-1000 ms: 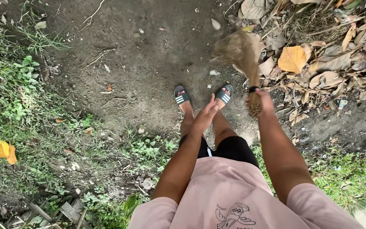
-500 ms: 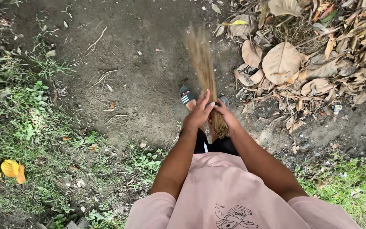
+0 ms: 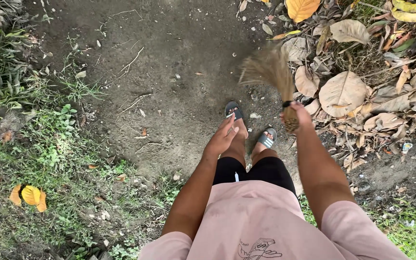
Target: Sweeping leaves and debris into a pile on the ground outdoors.
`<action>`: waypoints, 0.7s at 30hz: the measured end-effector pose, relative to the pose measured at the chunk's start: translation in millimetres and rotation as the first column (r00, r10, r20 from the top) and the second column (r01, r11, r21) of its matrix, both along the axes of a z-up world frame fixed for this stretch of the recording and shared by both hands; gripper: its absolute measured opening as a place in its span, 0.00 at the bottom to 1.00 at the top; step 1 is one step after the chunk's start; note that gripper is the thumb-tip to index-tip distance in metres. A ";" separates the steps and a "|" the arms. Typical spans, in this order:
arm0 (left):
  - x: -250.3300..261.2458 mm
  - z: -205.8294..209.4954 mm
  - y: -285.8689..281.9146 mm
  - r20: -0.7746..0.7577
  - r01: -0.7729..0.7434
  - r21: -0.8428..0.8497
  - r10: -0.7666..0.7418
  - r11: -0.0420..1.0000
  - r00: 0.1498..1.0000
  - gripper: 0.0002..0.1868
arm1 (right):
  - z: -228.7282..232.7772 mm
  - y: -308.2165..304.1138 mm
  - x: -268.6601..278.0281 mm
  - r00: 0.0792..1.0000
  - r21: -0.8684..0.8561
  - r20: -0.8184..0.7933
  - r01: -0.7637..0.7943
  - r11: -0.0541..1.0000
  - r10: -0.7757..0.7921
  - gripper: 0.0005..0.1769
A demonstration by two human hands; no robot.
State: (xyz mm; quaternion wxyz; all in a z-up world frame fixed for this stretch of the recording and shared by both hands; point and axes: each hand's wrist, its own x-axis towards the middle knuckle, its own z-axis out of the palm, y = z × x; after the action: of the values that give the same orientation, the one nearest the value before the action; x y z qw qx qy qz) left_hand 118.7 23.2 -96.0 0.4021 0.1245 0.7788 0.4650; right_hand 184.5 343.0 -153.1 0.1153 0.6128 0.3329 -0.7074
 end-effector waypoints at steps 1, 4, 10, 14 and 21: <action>-6.4 -0.1 3.0 0.003 0.004 0.008 -0.004 1.000 1.000 0.35 | 9.6 4.6 -0.8 1.000 0.008 0.003 0.004 1.000 -0.004 0.31; -24.2 3.1 22.8 -0.016 0.022 0.079 -0.020 0.997 1.000 0.34 | 60.4 2.6 -4.5 0.994 0.115 -0.011 -0.108 0.987 0.110 0.31; -56.0 31.7 60.5 0.066 0.132 -0.040 -0.129 0.990 0.989 0.35 | 121.8 -99.3 -16.3 0.972 0.030 -0.162 -0.168 0.985 0.171 0.35; -72.8 30.2 57.1 -0.045 0.105 0.108 -0.101 0.989 0.994 0.34 | 83.1 -129.1 -46.7 0.947 -0.141 -0.227 -0.262 0.955 0.226 0.34; -97.6 20.8 31.8 -0.045 -0.038 0.022 0.038 0.999 0.998 0.33 | -117.5 -124.2 -111.5 0.817 -0.260 -0.485 -0.474 0.841 0.311 0.34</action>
State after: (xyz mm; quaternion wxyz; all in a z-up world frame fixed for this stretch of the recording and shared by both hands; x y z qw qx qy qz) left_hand 21.1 55.0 -75.3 0.3742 0.1244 0.7850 0.4778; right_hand 73.0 218.8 -270.6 0.2992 0.3274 0.3318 -0.8325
